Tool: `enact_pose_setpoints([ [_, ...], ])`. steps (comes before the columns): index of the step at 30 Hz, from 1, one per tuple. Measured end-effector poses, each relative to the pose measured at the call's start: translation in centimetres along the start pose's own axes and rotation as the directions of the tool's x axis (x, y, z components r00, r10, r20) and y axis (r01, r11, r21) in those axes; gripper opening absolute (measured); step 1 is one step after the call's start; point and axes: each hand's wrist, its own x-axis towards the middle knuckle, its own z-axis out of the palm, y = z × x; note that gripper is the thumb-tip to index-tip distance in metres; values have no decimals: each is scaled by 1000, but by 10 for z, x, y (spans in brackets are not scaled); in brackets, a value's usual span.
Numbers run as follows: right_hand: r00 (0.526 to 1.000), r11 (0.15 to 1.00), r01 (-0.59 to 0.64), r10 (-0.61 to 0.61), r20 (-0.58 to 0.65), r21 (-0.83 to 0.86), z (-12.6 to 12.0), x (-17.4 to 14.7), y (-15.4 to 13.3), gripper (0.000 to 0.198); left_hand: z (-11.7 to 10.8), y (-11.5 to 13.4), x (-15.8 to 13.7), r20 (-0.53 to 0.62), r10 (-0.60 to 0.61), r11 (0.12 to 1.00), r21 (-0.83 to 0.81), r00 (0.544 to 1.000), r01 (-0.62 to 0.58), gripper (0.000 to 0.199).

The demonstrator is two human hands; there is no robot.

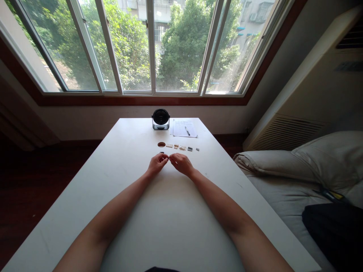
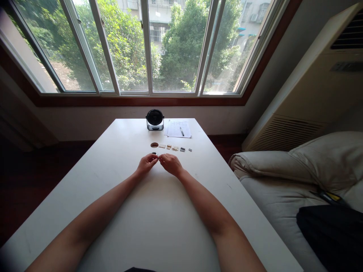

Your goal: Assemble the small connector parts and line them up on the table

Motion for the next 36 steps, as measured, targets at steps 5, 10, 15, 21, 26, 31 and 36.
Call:
enact_pose_setpoints([
  [5, 1000, 1000, -10, 10, 5, 15, 1, -1, 1, 11, -1, 1, 0, 6, 29, 999, 22, 1000, -29, 21],
  [10, 1000, 1000, -15, 15, 0, 16, 2, -1, 3, 12, 0, -2, 0, 9, 12, 1000, 17, 1000, -12, 22],
  [15, 1000, 1000, -1, 1, -13, 1, 0, -1, 2, 13, 0, -1, 1, 13, -42, 998, -40, 999, 42, 26],
  [21, 999, 1000, 25, -25, -24, -17, 0, -1, 1, 11, -1, -2, 1, 56, -67, 994, -77, 996, 72, 30],
  [26, 998, 999, 44, -44, -42, -1, 0, -1, 2, 11, 0, -4, 2, 88, -82, 992, -86, 993, 89, 30],
  [31, 998, 999, 45, -44, -53, 13, 1, -1, 2, 10, -1, -2, 2, 84, -102, 988, -107, 991, 110, 28],
  [36, 998, 999, 38, -37, -49, 20, 3, -2, 4, 9, 0, -2, 1, 51, -51, 990, -127, 997, 57, 19],
])
